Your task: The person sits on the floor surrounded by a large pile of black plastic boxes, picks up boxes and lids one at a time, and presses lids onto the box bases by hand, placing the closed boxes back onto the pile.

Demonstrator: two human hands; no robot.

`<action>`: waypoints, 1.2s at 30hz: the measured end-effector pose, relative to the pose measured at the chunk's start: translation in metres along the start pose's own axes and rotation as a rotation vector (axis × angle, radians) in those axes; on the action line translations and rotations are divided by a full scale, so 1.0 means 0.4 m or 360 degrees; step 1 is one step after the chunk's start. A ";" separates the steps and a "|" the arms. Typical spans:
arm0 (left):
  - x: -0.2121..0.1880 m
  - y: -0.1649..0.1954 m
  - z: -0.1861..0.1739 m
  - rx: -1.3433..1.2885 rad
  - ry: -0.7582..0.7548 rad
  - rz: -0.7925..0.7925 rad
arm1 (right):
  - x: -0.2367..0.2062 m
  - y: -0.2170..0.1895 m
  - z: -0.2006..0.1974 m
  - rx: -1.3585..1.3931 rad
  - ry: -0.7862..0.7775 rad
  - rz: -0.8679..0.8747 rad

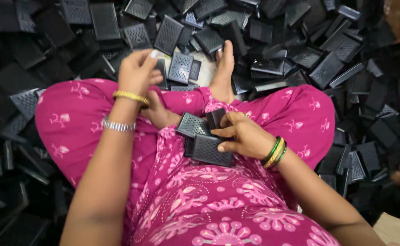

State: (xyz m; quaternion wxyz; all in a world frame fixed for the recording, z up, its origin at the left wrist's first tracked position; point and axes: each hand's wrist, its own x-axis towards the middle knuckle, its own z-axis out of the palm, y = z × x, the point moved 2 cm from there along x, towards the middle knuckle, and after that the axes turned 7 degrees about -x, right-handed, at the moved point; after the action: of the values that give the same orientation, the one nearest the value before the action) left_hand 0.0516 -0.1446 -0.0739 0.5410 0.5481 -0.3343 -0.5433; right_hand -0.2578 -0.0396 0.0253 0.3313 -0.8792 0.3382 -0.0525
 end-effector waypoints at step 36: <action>-0.264 -0.044 0.158 0.1602 -0.1081 -0.0048 | -0.047 0.021 0.127 0.0366 0.0206 0.0530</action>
State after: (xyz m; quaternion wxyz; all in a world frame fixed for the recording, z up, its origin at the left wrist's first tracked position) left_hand -0.0326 -0.0551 -0.0549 0.0708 0.5373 -0.6963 -0.4706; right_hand -0.2608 -0.0046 -0.0168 0.4112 -0.7623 0.4913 -0.0916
